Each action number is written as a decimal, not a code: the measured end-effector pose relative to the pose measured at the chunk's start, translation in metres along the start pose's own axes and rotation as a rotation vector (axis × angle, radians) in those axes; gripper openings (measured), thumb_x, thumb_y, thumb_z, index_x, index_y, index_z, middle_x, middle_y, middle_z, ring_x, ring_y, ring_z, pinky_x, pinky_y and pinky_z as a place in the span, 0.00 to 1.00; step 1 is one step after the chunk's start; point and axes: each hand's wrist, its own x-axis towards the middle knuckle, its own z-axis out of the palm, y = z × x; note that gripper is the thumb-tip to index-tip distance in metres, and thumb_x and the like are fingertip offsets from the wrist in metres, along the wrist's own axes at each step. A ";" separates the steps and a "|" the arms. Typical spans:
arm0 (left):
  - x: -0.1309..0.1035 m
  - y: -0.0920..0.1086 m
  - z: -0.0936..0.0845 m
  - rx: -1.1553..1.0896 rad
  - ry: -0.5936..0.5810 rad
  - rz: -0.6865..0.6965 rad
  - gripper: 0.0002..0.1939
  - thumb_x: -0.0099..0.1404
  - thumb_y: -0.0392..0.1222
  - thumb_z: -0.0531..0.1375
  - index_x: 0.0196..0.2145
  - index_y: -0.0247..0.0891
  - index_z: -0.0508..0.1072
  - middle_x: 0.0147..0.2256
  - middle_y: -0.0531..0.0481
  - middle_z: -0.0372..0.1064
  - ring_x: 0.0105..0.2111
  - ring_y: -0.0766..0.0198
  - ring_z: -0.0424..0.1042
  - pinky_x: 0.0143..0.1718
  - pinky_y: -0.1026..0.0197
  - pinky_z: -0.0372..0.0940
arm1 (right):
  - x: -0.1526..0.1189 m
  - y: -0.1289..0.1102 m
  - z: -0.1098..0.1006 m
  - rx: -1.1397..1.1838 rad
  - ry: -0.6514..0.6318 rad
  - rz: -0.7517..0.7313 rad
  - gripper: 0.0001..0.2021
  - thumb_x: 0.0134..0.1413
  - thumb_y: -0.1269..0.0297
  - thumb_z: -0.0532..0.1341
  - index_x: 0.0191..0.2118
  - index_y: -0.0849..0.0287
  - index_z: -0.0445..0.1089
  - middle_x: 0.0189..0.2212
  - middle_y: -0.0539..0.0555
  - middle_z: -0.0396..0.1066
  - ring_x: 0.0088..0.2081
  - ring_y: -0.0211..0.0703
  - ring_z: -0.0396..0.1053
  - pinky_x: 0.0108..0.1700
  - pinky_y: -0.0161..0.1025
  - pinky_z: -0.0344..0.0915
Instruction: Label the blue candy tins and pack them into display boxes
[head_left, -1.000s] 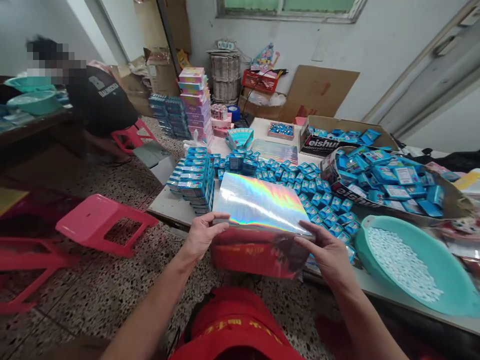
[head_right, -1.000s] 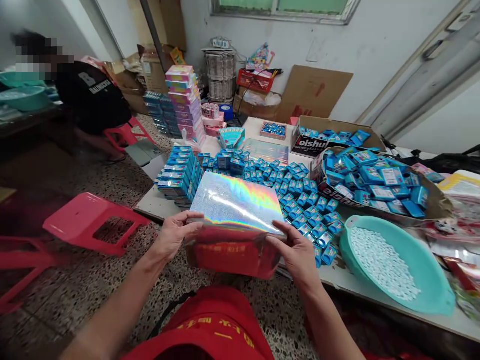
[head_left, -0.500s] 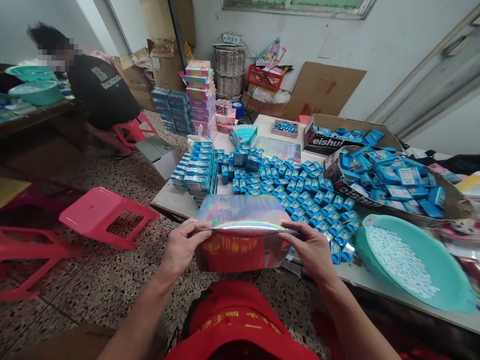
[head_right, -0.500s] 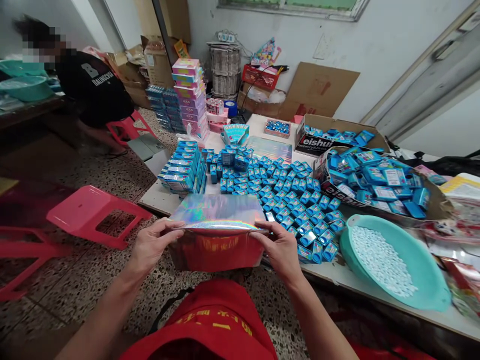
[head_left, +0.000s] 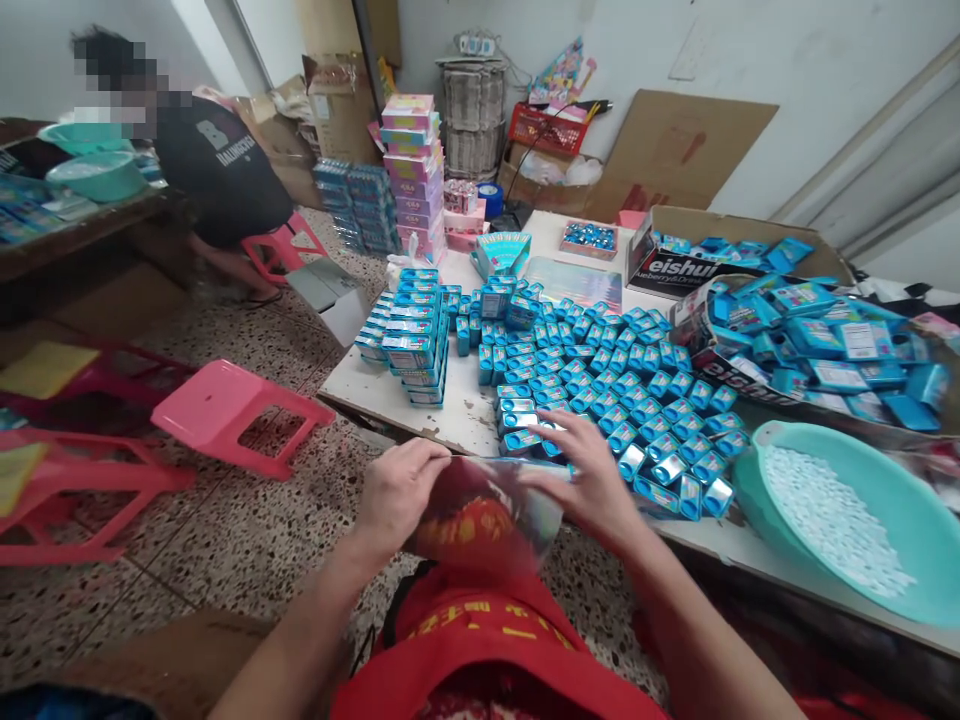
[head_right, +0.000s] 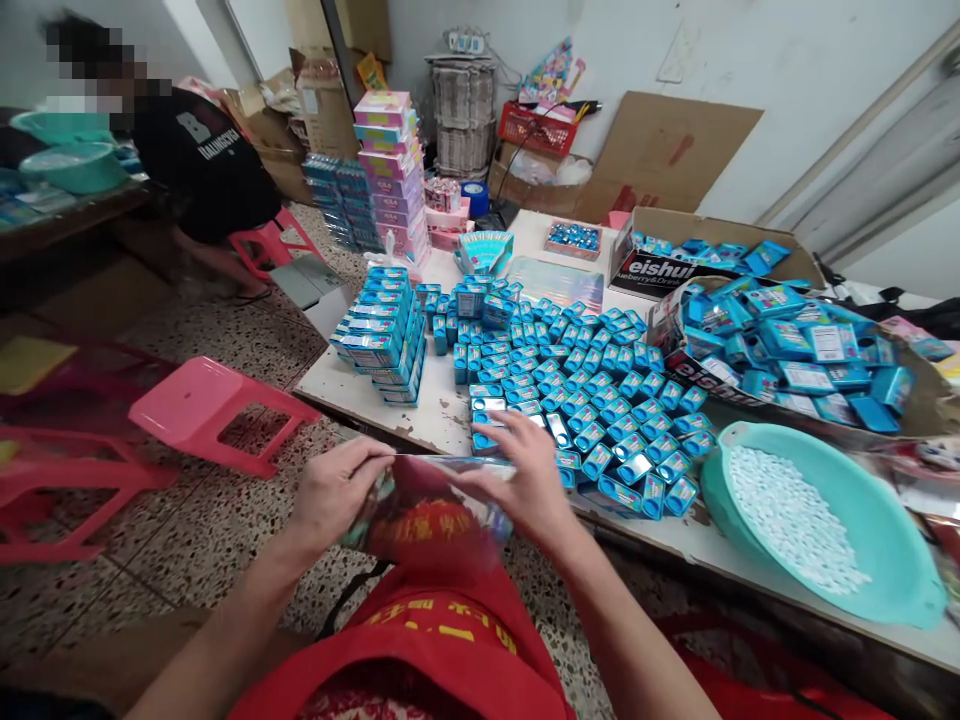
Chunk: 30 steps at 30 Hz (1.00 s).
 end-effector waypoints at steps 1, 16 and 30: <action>0.000 0.004 0.003 0.007 -0.033 0.046 0.09 0.63 0.43 0.56 0.28 0.44 0.75 0.29 0.53 0.75 0.31 0.63 0.71 0.36 0.63 0.62 | 0.005 -0.011 0.011 0.006 -0.083 -0.053 0.19 0.48 0.47 0.65 0.44 0.50 0.74 0.46 0.57 0.72 0.51 0.54 0.64 0.57 0.54 0.53; 0.009 -0.050 -0.030 -0.525 0.019 -0.559 0.16 0.47 0.49 0.65 0.29 0.35 0.73 0.18 0.56 0.65 0.17 0.72 0.60 0.19 0.69 0.53 | 0.034 0.036 0.024 0.453 -0.585 0.469 0.18 0.40 0.49 0.64 0.24 0.61 0.77 0.19 0.49 0.70 0.23 0.35 0.60 0.27 0.33 0.55; 0.029 -0.078 -0.001 -0.518 0.161 -0.579 0.18 0.46 0.52 0.64 0.30 0.34 0.74 0.18 0.56 0.65 0.17 0.70 0.61 0.16 0.70 0.53 | 0.016 0.051 0.005 0.862 -0.302 0.760 0.27 0.34 0.51 0.71 0.43 0.58 0.75 0.31 0.50 0.75 0.32 0.40 0.71 0.38 0.39 0.67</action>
